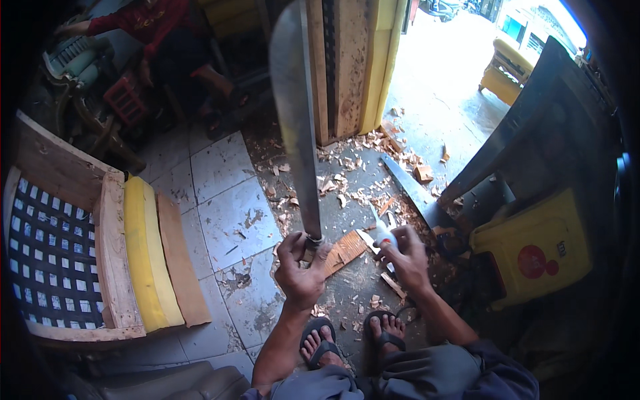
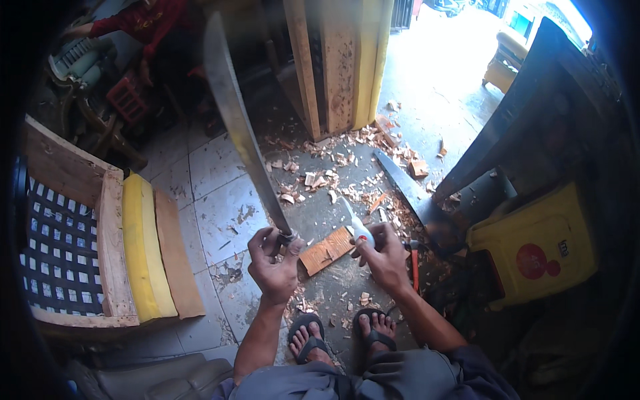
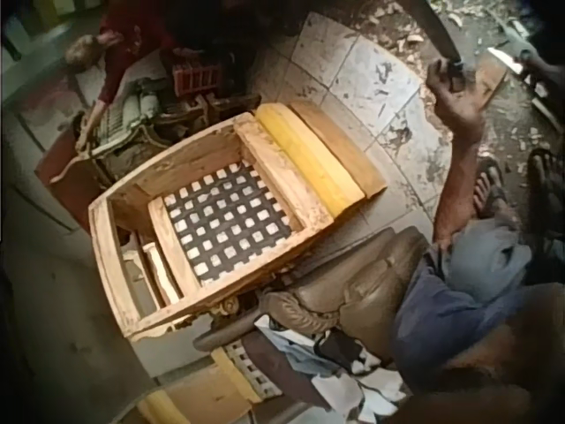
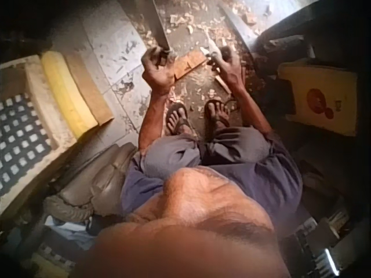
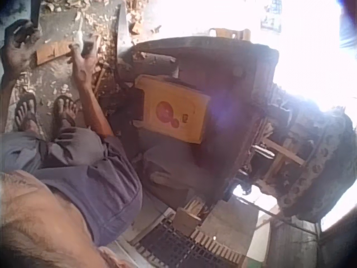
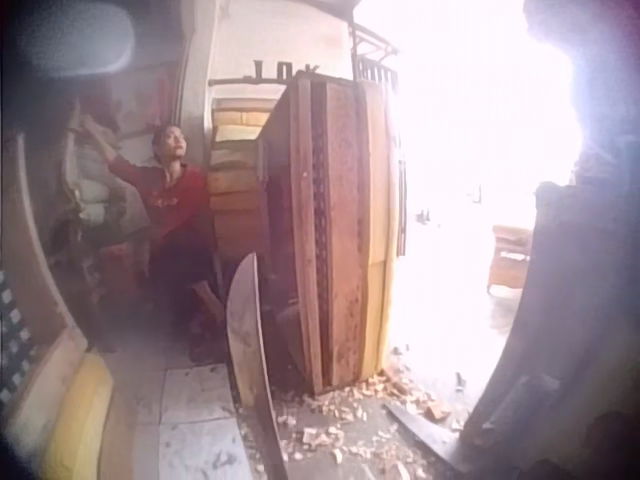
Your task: The person shapes a wood block using a machete, applies adhesive from a bottle to join it with another wooden piece, and uses a hammer and a knife for further refinement on the floor of a workshop.
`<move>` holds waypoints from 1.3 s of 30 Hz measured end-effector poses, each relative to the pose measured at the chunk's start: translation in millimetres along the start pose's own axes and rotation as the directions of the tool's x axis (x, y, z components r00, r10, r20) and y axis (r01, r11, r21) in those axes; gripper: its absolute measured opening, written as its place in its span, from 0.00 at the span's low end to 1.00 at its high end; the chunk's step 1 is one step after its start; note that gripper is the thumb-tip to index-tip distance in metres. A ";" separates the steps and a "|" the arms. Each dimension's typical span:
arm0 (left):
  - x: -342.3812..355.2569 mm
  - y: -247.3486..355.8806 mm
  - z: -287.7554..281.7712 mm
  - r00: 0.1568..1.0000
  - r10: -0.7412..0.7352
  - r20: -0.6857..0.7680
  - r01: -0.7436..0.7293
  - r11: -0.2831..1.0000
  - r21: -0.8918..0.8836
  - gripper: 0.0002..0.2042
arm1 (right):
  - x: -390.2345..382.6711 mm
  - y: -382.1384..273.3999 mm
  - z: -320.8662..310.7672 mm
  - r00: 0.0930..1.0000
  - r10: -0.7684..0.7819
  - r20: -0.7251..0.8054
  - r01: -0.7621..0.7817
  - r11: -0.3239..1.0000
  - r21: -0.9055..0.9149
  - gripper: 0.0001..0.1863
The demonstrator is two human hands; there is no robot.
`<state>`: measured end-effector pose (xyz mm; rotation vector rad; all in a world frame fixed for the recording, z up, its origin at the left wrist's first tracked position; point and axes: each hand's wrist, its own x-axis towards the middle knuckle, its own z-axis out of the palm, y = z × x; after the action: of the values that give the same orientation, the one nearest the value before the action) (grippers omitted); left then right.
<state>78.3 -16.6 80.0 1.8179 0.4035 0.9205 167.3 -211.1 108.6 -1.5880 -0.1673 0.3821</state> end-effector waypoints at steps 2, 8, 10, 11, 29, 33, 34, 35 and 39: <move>-2.7 1.1 5.3 0.999 -0.047 0.018 0.048 0.994 -0.098 0.27 | 10.6 95.8 -11.7 0.927 0.371 0.050 -0.372 0.898 0.237 0.13; -15.4 -6.8 -3.5 0.993 -0.063 0.097 0.080 0.979 -0.185 0.26 | 17.0 216.1 26.2 0.738 0.672 0.061 -0.665 0.709 0.235 0.15; -17.9 -4.0 -6.5 0.990 -0.079 0.113 0.100 0.975 -0.196 0.27 | 22.2 211.6 30.2 0.719 0.692 0.064 -0.687 0.694 0.215 0.15; -18.2 -4.0 -8.4 0.991 -0.068 0.115 0.091 0.975 -0.202 0.27 | 25.9 209.9 36.0 0.726 0.683 0.080 -0.682 0.698 0.219 0.16; -22.4 -10.1 2.7 0.993 0.021 0.117 0.016 0.951 -0.307 0.28 | -7.6 236.9 12.5 0.917 0.399 -0.019 -0.347 0.774 -0.530 0.21; -22.9 -10.9 -3.6 0.993 0.038 0.111 -0.004 0.956 -0.294 0.28 | -7.1 223.3 0.7 0.966 0.255 -0.045 -0.230 0.768 -0.598 0.21; -22.3 -9.6 -3.2 0.993 0.045 0.111 -0.010 0.956 -0.292 0.28 | -6.4 224.9 -7.1 0.977 0.208 -0.049 -0.195 0.777 -0.598 0.22; -22.2 -8.6 -2.8 0.992 0.052 0.111 -0.017 0.957 -0.290 0.28 | -6.8 226.6 -14.5 0.985 0.155 -0.069 -0.166 0.792 -0.587 0.18; -24.3 -11.2 -6.2 0.993 0.042 0.113 -0.005 0.952 -0.306 0.28 | 11.5 218.1 -44.1 0.973 -0.087 -0.213 -0.105 0.655 -0.748 0.15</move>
<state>59.3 -23.4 61.4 1.5853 0.1545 0.8364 165.6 -261.7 -108.4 -2.4639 -0.1461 0.1155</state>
